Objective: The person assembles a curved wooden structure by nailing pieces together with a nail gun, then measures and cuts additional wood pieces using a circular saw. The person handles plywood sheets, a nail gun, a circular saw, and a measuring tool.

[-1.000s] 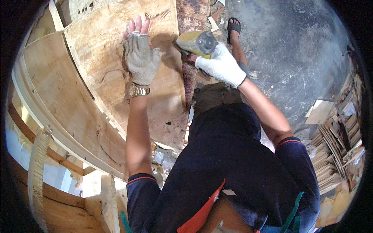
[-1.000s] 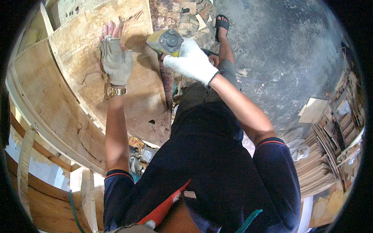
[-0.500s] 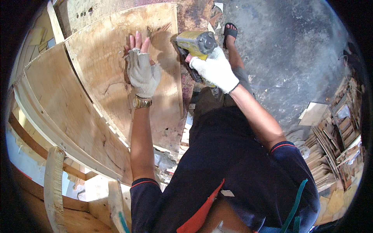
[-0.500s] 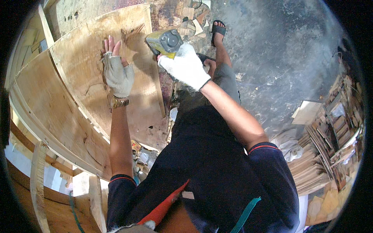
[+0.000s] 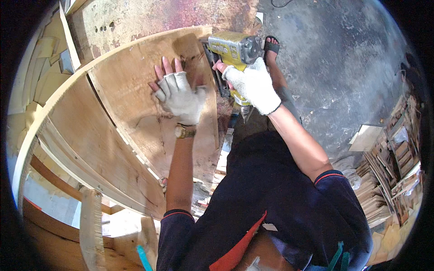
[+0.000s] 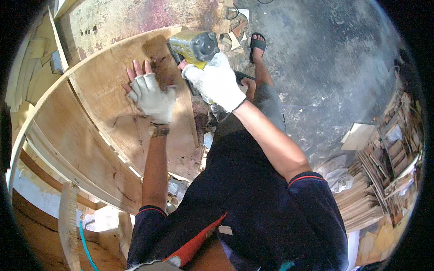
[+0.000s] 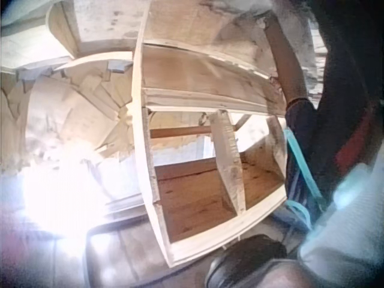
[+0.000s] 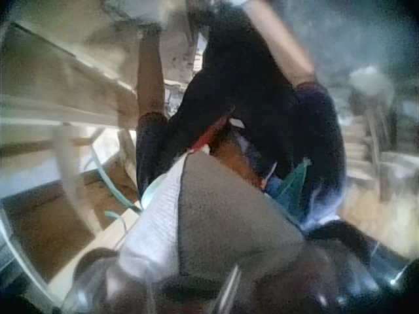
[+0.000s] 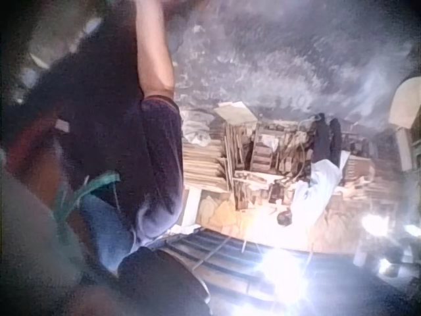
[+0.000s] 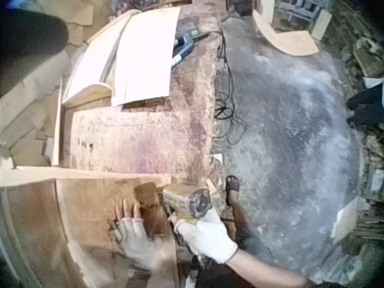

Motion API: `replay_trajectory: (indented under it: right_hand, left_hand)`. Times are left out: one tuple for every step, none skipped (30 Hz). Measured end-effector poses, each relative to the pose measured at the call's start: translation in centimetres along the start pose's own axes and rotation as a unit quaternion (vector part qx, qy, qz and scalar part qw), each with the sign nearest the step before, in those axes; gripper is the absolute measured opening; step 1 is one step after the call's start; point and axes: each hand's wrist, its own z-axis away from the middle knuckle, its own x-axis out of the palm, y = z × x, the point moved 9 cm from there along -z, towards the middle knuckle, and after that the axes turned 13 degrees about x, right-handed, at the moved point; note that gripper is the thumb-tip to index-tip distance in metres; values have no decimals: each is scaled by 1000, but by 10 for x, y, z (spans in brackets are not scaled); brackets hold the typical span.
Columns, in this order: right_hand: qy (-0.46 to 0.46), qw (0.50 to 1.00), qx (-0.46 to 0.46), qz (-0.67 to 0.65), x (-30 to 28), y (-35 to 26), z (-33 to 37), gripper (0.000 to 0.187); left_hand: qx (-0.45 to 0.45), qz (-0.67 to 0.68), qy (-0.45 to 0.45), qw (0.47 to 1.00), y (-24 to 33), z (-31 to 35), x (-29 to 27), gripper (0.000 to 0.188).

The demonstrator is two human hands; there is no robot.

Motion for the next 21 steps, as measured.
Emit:
replay_trajectory:
  right_hand:
    - [-3, 1000, -13, -2, 2, -11, -2, 33]
    - [-6, 1000, -25, -5, 4, -22, -5, 32]
    - [-16, 999, -38, -15, 9, -27, -10, 32]
    - [-28, 998, -51, -24, 14, -31, -15, 32]
    - [-32, 998, -60, -3, 19, -35, -20, 32]
    - [-35, 997, -70, 17, 24, -39, -24, 31]
    - [-50, 996, -75, 15, 30, -43, -25, 31]
    - [-64, 995, -80, 13, 36, -47, -25, 32]
    - [-91, 992, -71, -47, 41, -44, -25, 33]
    - [-78, 993, -81, -30, 42, -45, -26, 34]
    - [-65, 994, -91, -14, 43, -46, -27, 35]
    - [-52, 994, -101, 3, 43, -47, -27, 35]
    - [-67, 993, -99, -23, 43, -44, -25, 40]
    - [-17, 991, -135, 20, 40, -39, -25, 42]
    - [33, 983, -170, 62, 38, -28, -25, 45]
    - [53, 977, -174, 114, 38, -28, -24, 49]
    - [73, 967, -177, 165, 38, -30, -23, 53]
    - [79, 963, -184, 182, 37, -33, -22, 53]
    - [86, 957, -191, 199, 36, -36, -20, 53]
    - [93, 952, -198, 215, 34, -41, -18, 52]
    - [65, 968, -158, 182, 31, -40, -18, 50]
  left_hand:
    - [-21, 0, 26, 999, 2, 2, 6, 80]
    - [-40, 0, 50, 998, 2, 3, 9, 86]
    - [-43, -17, 20, 999, 3, 3, 17, 92]
    - [-46, -27, 18, 998, 2, 4, 21, 95]
    - [-49, -36, 16, 998, 0, 6, 25, 98]
    - [-53, -46, 14, 997, -2, 8, 29, 102]
    - [-46, -38, 16, 998, -3, 10, 30, 100]
    - [-51, -31, 23, 998, -4, 13, 32, 100]
    - [-56, -24, 30, 998, -5, 17, 34, 99]
    - [-64, -17, 37, 997, -6, 21, 38, 99]
    - [-61, -10, 51, 997, -8, 25, 42, 97]
    - [-58, -24, 51, 997, -8, 28, 47, 97]
    - [-52, -37, 50, 997, -8, 29, 52, 97]
    - [-78, 17, 62, 995, -12, 29, 51, 97]
    - [-106, 71, 76, 989, -16, 29, 51, 96]
    - [-134, 123, 93, 979, -20, 29, 50, 96]
    - [-227, 307, 125, 916, -27, 37, 58, 95]
    - [-260, 390, 133, 873, -28, 40, 64, 94]
    - [-297, 467, 146, 820, -29, 43, 71, 93]
    - [-284, 457, 139, 831, -29, 43, 71, 91]
    - [-247, 379, 123, 883, -27, 38, 64, 89]
